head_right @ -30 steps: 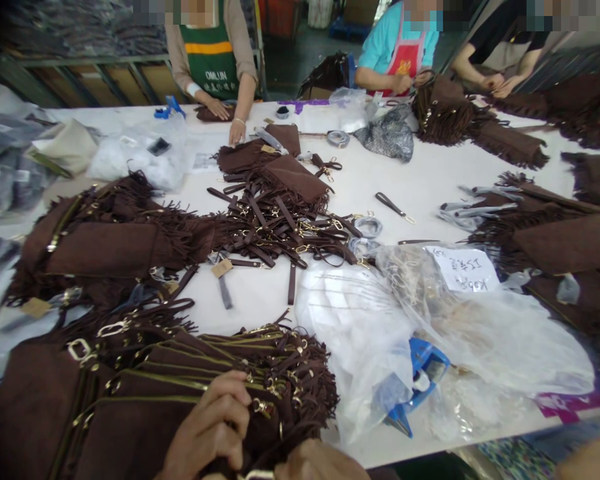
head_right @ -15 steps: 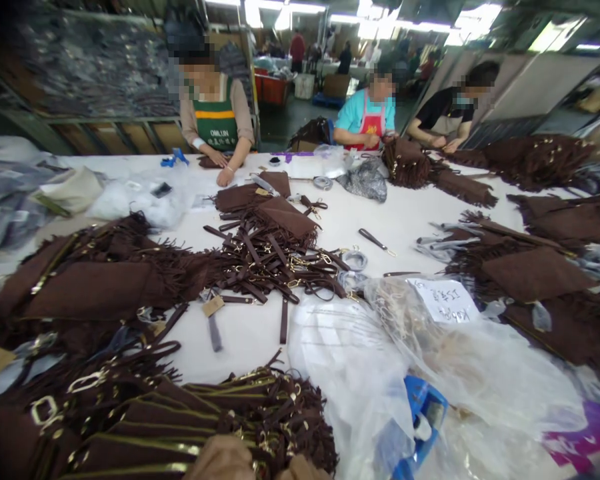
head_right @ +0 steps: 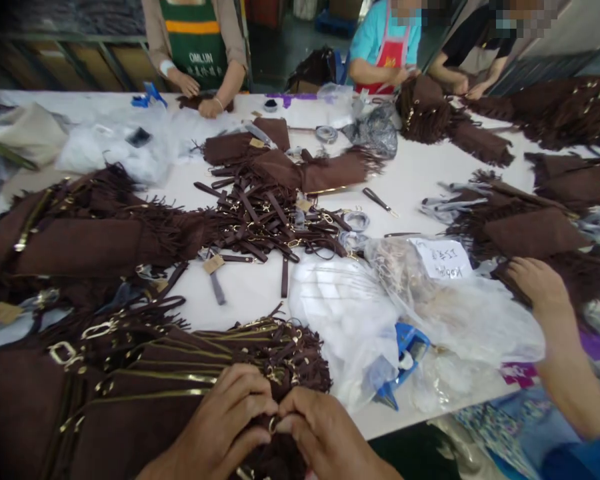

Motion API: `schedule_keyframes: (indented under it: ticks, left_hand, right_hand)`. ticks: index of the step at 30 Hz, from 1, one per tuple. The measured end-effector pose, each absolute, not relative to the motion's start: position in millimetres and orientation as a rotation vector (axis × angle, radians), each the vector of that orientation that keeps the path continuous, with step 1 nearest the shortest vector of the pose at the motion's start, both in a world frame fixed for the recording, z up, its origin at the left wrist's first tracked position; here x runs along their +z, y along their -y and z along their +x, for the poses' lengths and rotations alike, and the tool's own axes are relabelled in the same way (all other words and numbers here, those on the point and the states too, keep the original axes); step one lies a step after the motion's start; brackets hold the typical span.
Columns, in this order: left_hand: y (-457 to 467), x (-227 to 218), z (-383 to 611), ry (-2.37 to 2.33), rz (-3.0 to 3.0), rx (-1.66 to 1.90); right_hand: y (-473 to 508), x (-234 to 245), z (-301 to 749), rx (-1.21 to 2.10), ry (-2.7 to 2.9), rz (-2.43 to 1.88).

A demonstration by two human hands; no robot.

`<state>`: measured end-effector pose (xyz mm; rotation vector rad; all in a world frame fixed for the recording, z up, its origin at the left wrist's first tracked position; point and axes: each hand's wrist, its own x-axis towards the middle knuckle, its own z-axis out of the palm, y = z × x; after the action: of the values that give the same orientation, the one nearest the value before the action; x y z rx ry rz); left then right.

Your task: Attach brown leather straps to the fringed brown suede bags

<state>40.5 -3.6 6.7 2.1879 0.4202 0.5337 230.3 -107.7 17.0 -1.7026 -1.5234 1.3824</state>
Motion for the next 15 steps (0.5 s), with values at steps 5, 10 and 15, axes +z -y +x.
schedule_keyframes:
  ticks: [5,10,15]
  left_hand:
    - [2.5,18.1,40.9,-0.432,2.014,0.434]
    - [2.3,17.4,42.5,-0.421,2.001,0.491]
    - [3.1,2.6,45.5,-0.366,2.025,0.61]
  right_hand:
    - [114.9,25.9,234.7,1.487,1.377,-1.745]
    - [125.6,33.1,239.4,1.512,1.535,-1.751]
    - [121.8,24.6,236.1,0.975,1.855,-1.665]
